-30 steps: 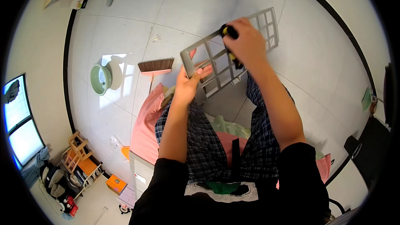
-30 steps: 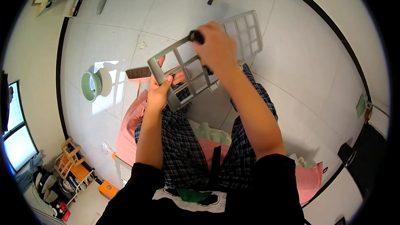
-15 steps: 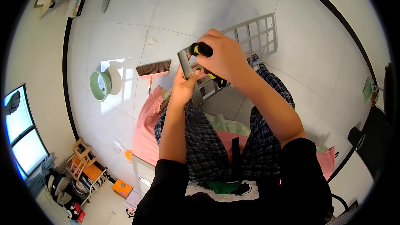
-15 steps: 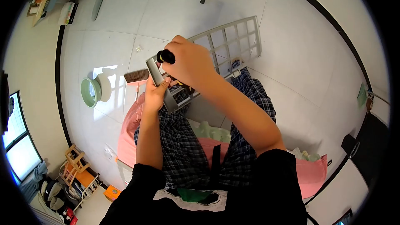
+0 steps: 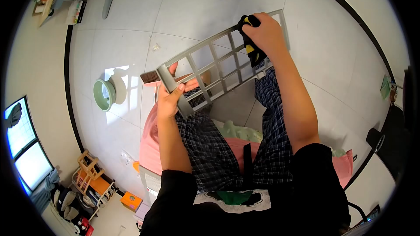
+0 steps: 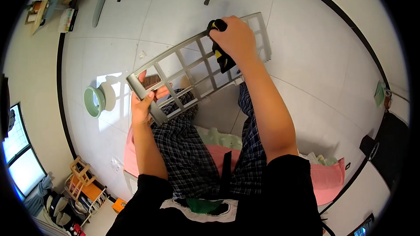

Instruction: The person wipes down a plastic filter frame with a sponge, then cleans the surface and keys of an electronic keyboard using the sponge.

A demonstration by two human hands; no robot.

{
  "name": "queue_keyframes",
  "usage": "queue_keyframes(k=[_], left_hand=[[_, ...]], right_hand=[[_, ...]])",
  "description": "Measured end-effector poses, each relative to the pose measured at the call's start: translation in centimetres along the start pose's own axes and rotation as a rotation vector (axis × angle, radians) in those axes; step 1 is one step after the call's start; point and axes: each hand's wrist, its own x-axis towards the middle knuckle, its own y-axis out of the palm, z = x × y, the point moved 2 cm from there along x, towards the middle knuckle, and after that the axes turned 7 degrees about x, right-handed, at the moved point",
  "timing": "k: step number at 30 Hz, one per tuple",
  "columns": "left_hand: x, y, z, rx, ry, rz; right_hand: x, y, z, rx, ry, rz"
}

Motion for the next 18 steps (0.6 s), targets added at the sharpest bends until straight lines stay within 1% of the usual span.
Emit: queue_keyframes(k=[1, 2, 3, 5, 6, 10, 14, 15, 18], left_hand=[[-0.2, -0.5, -0.2, 0.018, 0.013, -0.010], [-0.4, -0.9, -0.7, -0.032, 0.047, -0.024], [-0.8, -1.7, -1.0, -0.010, 0.005, -0.099], [-1.7, -2.1, -1.3, -0.075, 0.026, -0.154], [-2.1, -2.4, -1.4, -0.077, 0.026, -0.152], [-3.3, -4.6, -2.7, -0.074, 0.022, -0.199], [-3.2, -5.3, -2.6, -0.084, 0.045, -0.181], [-3.4, -5.6, -2.5, -0.085, 0.042, -0.190], [-3.3, -6.1, -1.9, -0.104, 0.041, -0.151]], right_hand=[[0.3, -0.2, -0.5, -0.043, 0.012, -0.037], [0.7, -0.4, -1.3, -0.119, 0.004, -0.094], [1.2, -0.7, -2.1, -0.119, 0.008, -0.097], [1.8, -1.7, -3.5, -0.139, 0.066, -0.179], [1.8, -2.6, -3.1, -0.171, 0.124, -0.170], [2.4, -3.8, -5.3, -0.199, 0.168, -0.257], [2.5, -4.1, -5.5, -0.239, 0.223, -0.249], [2.4, -3.9, -5.5, -0.238, 0.224, -0.244], [2.2, -2.9, -5.0, -0.146, 0.053, -0.257]])
